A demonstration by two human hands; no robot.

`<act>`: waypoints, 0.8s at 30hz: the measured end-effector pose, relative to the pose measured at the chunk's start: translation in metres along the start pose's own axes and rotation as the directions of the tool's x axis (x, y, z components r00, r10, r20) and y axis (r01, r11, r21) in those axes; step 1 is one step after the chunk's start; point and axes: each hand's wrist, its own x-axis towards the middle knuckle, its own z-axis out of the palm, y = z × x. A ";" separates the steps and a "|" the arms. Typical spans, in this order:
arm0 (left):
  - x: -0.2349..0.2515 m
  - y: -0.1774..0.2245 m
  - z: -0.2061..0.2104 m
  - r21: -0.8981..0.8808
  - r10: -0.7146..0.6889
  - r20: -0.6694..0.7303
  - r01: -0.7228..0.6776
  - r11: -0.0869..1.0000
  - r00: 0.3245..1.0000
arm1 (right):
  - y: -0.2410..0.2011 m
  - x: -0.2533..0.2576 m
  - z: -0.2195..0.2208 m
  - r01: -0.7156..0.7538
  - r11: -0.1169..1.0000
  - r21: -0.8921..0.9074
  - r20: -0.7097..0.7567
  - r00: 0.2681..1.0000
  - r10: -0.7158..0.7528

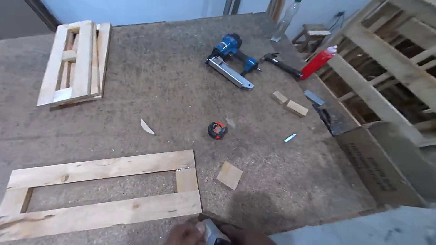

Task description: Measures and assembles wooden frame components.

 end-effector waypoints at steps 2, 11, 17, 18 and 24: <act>0.016 -0.009 -0.042 0.464 0.231 -0.236 -0.099 0.880 0.944 | -0.012 0.002 -0.012 -0.082 0.995 0.059 -0.018 0.996 0.083; 0.133 -0.075 -0.155 0.913 0.789 -0.387 0.078 0.400 0.477 | -0.042 0.052 -0.062 -0.119 0.993 -0.003 -0.013 0.993 0.119; 0.138 -0.078 -0.157 0.903 0.786 -0.412 0.093 0.418 0.461 | -0.044 0.086 -0.072 -0.126 0.988 -0.095 0.093 0.987 0.135; 0.138 -0.078 -0.157 0.903 0.785 -0.413 0.094 0.420 0.461 | -0.044 0.090 -0.074 -0.128 0.987 -0.102 0.108 0.984 0.138; 0.140 -0.078 -0.157 0.900 0.792 -0.419 0.090 0.426 0.445 | -0.044 0.098 -0.081 -0.166 0.980 -0.114 0.199 0.962 0.186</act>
